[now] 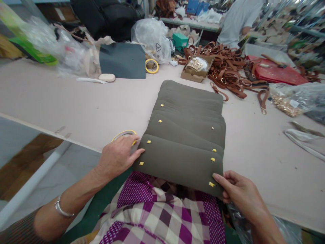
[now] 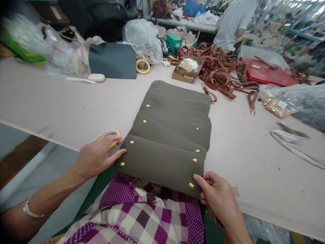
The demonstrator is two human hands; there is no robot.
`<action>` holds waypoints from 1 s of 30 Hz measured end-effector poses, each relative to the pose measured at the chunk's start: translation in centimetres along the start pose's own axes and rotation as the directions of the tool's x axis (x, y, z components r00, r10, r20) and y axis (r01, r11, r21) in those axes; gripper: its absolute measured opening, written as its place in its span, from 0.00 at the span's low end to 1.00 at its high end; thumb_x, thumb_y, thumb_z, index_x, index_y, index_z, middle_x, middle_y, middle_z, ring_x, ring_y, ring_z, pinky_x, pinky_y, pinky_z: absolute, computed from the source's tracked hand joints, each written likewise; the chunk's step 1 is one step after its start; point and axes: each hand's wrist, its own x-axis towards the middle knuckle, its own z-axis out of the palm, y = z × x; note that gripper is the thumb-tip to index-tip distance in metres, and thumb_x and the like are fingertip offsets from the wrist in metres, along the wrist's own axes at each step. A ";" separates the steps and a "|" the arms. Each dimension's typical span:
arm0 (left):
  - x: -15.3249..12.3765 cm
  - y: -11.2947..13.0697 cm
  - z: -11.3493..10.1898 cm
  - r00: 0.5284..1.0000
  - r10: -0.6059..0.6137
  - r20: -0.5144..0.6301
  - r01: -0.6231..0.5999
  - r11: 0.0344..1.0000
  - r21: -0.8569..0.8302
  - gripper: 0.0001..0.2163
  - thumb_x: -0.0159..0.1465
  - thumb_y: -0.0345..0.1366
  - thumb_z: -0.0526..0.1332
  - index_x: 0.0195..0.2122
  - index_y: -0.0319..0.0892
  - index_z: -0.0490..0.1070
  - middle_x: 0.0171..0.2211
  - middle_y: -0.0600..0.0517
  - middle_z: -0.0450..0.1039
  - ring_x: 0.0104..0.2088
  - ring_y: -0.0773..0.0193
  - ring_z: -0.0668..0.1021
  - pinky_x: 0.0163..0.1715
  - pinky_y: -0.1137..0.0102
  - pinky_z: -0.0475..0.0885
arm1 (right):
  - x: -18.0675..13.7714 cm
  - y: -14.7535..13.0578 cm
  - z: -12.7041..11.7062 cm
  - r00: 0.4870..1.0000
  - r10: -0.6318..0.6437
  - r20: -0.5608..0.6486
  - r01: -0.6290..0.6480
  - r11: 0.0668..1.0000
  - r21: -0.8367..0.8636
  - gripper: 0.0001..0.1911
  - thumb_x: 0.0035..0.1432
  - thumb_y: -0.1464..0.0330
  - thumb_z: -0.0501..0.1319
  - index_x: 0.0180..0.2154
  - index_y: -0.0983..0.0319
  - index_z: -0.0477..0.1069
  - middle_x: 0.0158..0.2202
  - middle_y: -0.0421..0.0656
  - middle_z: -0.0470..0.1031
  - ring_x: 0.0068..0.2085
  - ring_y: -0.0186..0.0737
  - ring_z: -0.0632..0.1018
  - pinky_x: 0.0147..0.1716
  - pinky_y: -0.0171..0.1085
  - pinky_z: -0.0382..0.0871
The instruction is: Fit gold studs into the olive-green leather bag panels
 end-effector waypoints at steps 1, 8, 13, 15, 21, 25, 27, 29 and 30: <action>-0.2 0.1 -0.1 0.999 -0.018 0.027 0.019 1.000 -0.024 0.15 0.63 0.44 0.61 0.48 0.44 0.66 0.43 0.49 0.76 0.44 0.55 0.78 0.41 0.63 0.73 | -0.2 0.1 0.1 1.000 -0.001 -0.005 0.001 1.000 0.026 0.21 0.46 0.49 0.65 0.25 0.59 0.67 0.13 0.34 0.64 0.15 0.35 0.68 0.14 0.33 0.63; 0.2 1.2 -1.6 0.967 -0.239 0.092 0.256 0.906 -0.336 0.11 0.65 0.41 0.59 0.46 0.45 0.65 0.40 0.53 0.75 0.37 0.64 0.78 0.36 0.70 0.72 | -1.0 0.2 0.2 0.993 -0.082 -0.090 0.090 0.992 0.090 0.21 0.46 0.51 0.67 0.35 0.60 0.69 0.14 0.36 0.69 0.15 0.38 0.71 0.15 0.35 0.64; 4.4 1.2 -1.3 0.982 -0.185 0.045 0.191 0.954 -0.232 0.13 0.64 0.38 0.61 0.48 0.45 0.64 0.38 0.54 0.76 0.37 0.63 0.78 0.37 0.71 0.70 | 0.4 -0.6 0.4 0.978 -0.082 -0.193 0.060 0.991 -0.117 0.33 0.45 0.49 0.65 0.47 0.63 0.68 0.15 0.36 0.71 0.17 0.42 0.74 0.16 0.36 0.66; 5.8 1.2 -0.5 0.990 -0.135 0.042 0.140 0.978 -0.154 0.13 0.63 0.36 0.61 0.48 0.45 0.64 0.40 0.53 0.76 0.41 0.61 0.78 0.37 0.70 0.70 | 0.8 -0.8 0.5 0.980 -0.088 -0.181 0.043 0.970 -0.237 0.27 0.47 0.48 0.62 0.40 0.63 0.71 0.14 0.37 0.70 0.17 0.41 0.74 0.16 0.35 0.64; 6.0 0.9 1.0 0.992 -0.106 0.072 0.112 0.990 -0.086 0.13 0.64 0.38 0.61 0.49 0.43 0.65 0.41 0.52 0.76 0.41 0.60 0.79 0.36 0.69 0.71 | 0.6 -0.9 0.7 0.979 -0.119 -0.167 0.065 0.954 -0.294 0.26 0.52 0.47 0.58 0.43 0.60 0.68 0.14 0.35 0.70 0.17 0.40 0.73 0.17 0.35 0.62; 5.4 1.3 -0.1 0.995 -0.092 -0.034 0.078 0.950 -0.302 0.12 0.68 0.41 0.54 0.49 0.42 0.66 0.44 0.50 0.76 0.42 0.63 0.79 0.40 0.70 0.72 | 0.5 -1.7 0.6 0.987 -0.089 -0.135 0.049 0.961 -0.273 0.23 0.53 0.46 0.56 0.33 0.59 0.68 0.12 0.35 0.68 0.15 0.39 0.72 0.16 0.34 0.61; 5.5 2.2 -0.9 0.995 -0.036 -0.091 -0.010 0.889 -0.457 0.11 0.70 0.38 0.50 0.49 0.42 0.68 0.44 0.50 0.77 0.41 0.66 0.79 0.41 0.71 0.73 | 0.5 -2.1 0.7 0.992 -0.075 -0.100 0.046 0.962 -0.268 0.23 0.52 0.45 0.55 0.25 0.58 0.64 0.11 0.37 0.66 0.14 0.38 0.70 0.15 0.34 0.59; 5.7 3.4 -1.3 0.988 0.049 -0.148 -0.125 0.818 -0.561 0.10 0.70 0.34 0.51 0.47 0.41 0.69 0.42 0.51 0.77 0.39 0.69 0.79 0.41 0.73 0.74 | 0.4 -2.3 0.8 0.994 -0.086 -0.060 0.065 0.955 -0.288 0.24 0.52 0.44 0.54 0.22 0.57 0.63 0.11 0.37 0.66 0.14 0.38 0.70 0.15 0.34 0.60; 5.9 4.1 -1.5 0.981 0.096 -0.167 -0.178 0.787 -0.591 0.09 0.69 0.33 0.53 0.46 0.41 0.70 0.42 0.51 0.78 0.38 0.69 0.79 0.41 0.74 0.75 | 0.4 -2.2 0.8 0.993 -0.106 -0.049 0.085 0.945 -0.315 0.24 0.53 0.44 0.53 0.22 0.57 0.63 0.11 0.38 0.67 0.15 0.38 0.71 0.16 0.34 0.60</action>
